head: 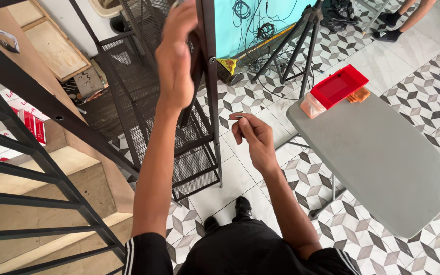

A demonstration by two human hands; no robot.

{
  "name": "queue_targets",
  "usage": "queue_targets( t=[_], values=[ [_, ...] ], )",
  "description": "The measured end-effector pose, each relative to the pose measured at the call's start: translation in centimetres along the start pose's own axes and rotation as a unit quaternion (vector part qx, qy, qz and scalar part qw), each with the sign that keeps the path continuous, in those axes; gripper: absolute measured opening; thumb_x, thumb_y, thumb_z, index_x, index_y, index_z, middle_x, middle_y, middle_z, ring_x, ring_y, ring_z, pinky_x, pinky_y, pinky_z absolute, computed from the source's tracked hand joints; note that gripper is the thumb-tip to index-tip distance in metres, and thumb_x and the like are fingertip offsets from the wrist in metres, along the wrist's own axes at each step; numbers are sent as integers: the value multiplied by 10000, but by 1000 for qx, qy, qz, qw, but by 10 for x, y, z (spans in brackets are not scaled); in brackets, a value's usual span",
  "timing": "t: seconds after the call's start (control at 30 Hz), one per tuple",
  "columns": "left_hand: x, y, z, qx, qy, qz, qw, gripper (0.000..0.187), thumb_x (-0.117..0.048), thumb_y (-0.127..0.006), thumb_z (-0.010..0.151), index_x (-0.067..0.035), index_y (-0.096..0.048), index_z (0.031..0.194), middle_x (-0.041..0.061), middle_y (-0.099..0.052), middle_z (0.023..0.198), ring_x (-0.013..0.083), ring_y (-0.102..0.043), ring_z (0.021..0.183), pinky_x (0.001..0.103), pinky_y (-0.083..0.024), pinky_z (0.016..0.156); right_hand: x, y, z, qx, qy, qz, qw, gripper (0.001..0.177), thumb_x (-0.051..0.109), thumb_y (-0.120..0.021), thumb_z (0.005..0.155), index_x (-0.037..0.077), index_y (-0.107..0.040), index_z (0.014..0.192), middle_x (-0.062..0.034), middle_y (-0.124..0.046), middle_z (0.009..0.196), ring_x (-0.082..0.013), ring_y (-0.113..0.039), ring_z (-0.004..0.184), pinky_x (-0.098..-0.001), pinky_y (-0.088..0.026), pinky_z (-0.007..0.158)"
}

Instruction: The person places a towel and a red tray on a table, then uses an Allen key to tighten bolts on a black metal mesh shelving unit. They move around the unit to access different joints, securing the frame together.

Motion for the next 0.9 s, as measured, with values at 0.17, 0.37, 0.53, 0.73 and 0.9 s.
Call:
queue_targets(
  t=[0.17, 0.37, 0.53, 0.73, 0.9],
  values=[
    [13, -6, 8, -17, -30, -24, 999, 623, -381, -228, 1160, -2, -672, 944, 129, -695, 1088, 289, -615, 1207, 474, -340, 1222, 11, -5, 8, 9, 33, 8, 999, 291, 164, -530, 1106, -66, -672, 1212, -54, -639, 850, -114, -515, 713, -249, -448, 671],
    [8, -12, 4, -56, -42, -6, 998, 576, -401, -276, 1134, 4, -622, 916, 147, -649, 1001, 280, -633, 1039, 523, -390, 1212, 48, -14, 22, 5, 123, 20, 992, 238, 125, -553, 1104, -58, -650, 1221, -101, -720, 943, -118, -568, 715, -250, -488, 689],
    [1, -16, 0, -100, -33, 3, 994, 556, -400, -272, 1126, 8, -599, 937, 141, -630, 1009, 294, -617, 1070, 488, -414, 1142, 94, -25, 32, -11, 220, 60, 974, 109, 71, -596, 1087, -6, -601, 1164, -116, -751, 1032, -109, -614, 764, -245, -528, 731],
    [2, -17, 5, -66, -22, 27, 997, 532, -345, -315, 1135, 14, -623, 892, 130, -637, 994, 292, -621, 1049, 493, -417, 1146, 123, -35, 39, -57, 317, -63, 945, 86, -29, -681, 1050, -51, -637, 1120, -128, -685, 1107, -114, -628, 883, -237, -549, 796],
    [-6, -16, 15, -42, 0, 19, 999, 653, -361, -243, 1156, -14, -689, 830, 82, -669, 936, 259, -608, 1096, 372, -409, 1030, 128, -41, 43, -59, 353, -85, 930, 90, -75, -700, 1039, -51, -643, 1105, -141, -700, 1137, -116, -652, 934, -231, -555, 848]
  ],
)
Point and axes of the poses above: each hand's wrist, its own z-axis towards the middle knuckle, its own y-axis out of the back of the hand, x = y × z, the point moved 10 cm from there along z, towards the middle knuckle
